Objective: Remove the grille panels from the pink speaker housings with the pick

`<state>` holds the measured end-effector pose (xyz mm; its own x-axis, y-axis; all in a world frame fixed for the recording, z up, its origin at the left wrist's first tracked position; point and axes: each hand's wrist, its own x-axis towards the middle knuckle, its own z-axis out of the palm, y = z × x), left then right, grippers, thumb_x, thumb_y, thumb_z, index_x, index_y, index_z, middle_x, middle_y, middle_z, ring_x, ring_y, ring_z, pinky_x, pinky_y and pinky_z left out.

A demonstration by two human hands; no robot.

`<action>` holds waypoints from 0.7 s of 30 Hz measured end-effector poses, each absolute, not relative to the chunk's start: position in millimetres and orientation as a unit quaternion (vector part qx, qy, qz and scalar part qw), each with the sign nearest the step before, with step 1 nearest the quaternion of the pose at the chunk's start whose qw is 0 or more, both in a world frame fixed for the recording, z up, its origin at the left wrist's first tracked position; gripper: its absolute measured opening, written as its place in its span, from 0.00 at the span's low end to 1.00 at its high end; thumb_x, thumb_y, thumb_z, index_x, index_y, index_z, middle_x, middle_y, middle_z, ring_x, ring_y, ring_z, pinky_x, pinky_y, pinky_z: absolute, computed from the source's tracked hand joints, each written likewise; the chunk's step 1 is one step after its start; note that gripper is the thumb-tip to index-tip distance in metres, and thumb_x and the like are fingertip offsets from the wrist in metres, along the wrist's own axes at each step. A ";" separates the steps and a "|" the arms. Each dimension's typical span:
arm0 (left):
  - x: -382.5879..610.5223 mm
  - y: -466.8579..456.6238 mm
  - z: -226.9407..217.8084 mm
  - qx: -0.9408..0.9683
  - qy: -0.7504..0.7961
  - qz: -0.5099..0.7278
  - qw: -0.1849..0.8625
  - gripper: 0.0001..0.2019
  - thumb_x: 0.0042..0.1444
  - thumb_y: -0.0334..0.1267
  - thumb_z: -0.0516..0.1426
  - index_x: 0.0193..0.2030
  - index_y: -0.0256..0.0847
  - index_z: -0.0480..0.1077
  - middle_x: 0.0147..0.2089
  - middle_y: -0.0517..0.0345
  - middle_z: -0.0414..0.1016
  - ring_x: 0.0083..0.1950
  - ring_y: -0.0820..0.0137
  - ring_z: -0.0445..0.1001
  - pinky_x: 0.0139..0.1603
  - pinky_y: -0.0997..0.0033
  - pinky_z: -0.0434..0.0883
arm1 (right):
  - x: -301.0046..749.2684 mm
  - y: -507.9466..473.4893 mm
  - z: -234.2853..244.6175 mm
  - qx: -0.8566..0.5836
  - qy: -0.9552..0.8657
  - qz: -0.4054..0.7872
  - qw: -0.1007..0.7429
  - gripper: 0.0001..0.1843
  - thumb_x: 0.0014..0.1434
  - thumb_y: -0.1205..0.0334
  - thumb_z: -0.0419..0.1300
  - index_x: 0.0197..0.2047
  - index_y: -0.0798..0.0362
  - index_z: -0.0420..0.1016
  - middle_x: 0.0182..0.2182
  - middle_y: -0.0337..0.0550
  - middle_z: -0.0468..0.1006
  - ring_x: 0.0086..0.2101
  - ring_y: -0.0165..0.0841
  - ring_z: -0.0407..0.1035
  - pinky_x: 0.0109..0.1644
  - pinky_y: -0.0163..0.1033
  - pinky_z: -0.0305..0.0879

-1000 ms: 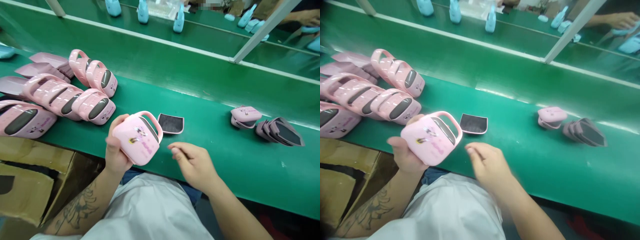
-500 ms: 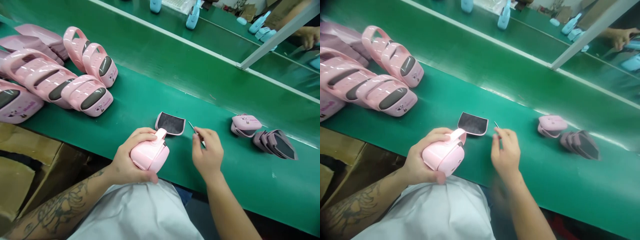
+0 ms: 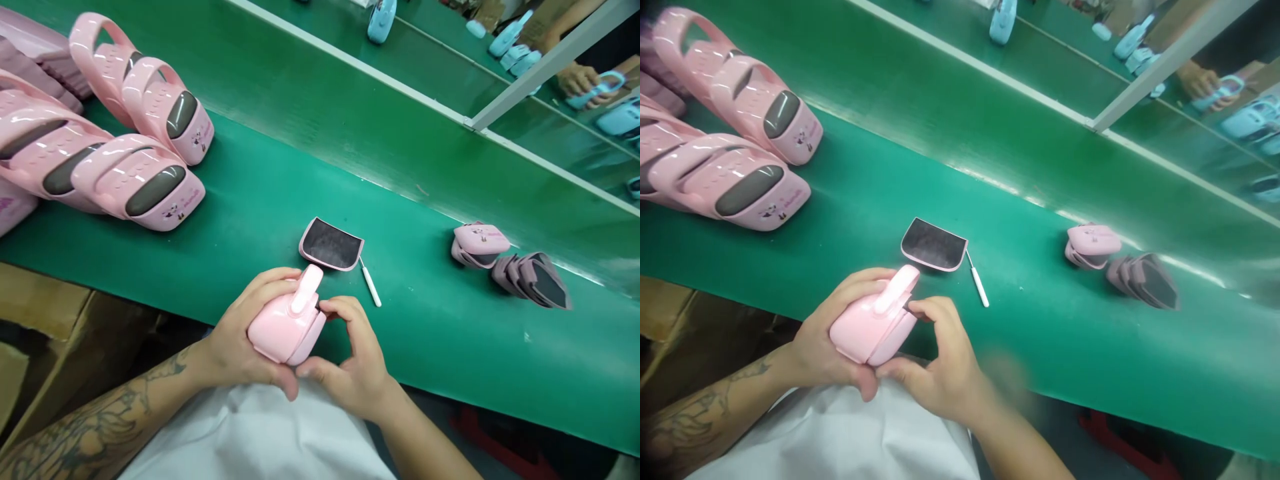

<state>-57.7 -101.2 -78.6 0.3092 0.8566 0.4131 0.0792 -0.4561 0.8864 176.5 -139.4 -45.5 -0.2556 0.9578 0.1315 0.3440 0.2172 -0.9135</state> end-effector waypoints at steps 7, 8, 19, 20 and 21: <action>-54.4 -100.2 -75.0 0.669 0.327 0.485 0.458 0.59 0.29 0.56 0.84 0.72 0.53 0.72 0.66 0.40 0.77 0.67 0.39 0.76 0.70 0.34 0.73 | 175.9 -142.8 -45.4 -0.480 -0.657 0.431 0.390 0.32 0.61 0.47 0.77 0.63 0.42 0.72 0.53 0.47 0.78 0.52 0.44 0.75 0.57 0.50 0.77; -53.6 -99.4 -73.8 0.664 0.327 0.482 0.469 0.58 0.30 0.55 0.84 0.72 0.53 0.72 0.67 0.40 0.76 0.67 0.39 0.76 0.70 0.34 0.73 | 175.6 -142.6 -43.7 -0.490 -0.643 0.439 0.391 0.30 0.62 0.46 0.77 0.61 0.42 0.73 0.52 0.46 0.78 0.51 0.44 0.75 0.56 0.49 0.76; -52.7 -95.3 -64.4 0.672 0.327 0.460 0.480 0.51 0.38 0.47 0.82 0.71 0.46 0.72 0.68 0.39 0.76 0.66 0.41 0.77 0.67 0.39 0.75 | 167.9 -132.2 -17.7 -0.576 -0.494 0.564 0.325 0.28 0.52 0.50 0.82 0.49 0.43 0.74 0.47 0.38 0.78 0.48 0.39 0.72 0.53 0.45 0.69; -52.7 -94.8 -65.1 0.685 0.318 0.458 0.470 0.51 0.40 0.48 0.81 0.72 0.46 0.71 0.69 0.38 0.75 0.67 0.42 0.76 0.69 0.39 0.75 | 166.8 -131.6 -16.1 -0.582 -0.492 0.561 0.322 0.27 0.52 0.50 0.82 0.48 0.43 0.74 0.47 0.38 0.78 0.47 0.39 0.72 0.53 0.46 0.69; -52.7 -94.3 -65.8 0.696 0.309 0.456 0.461 0.51 0.42 0.49 0.80 0.73 0.46 0.69 0.69 0.38 0.74 0.68 0.43 0.76 0.70 0.40 0.74 | 165.9 -131.2 -14.8 -0.586 -0.492 0.559 0.319 0.27 0.51 0.51 0.82 0.48 0.43 0.74 0.46 0.37 0.78 0.47 0.39 0.72 0.52 0.46 0.69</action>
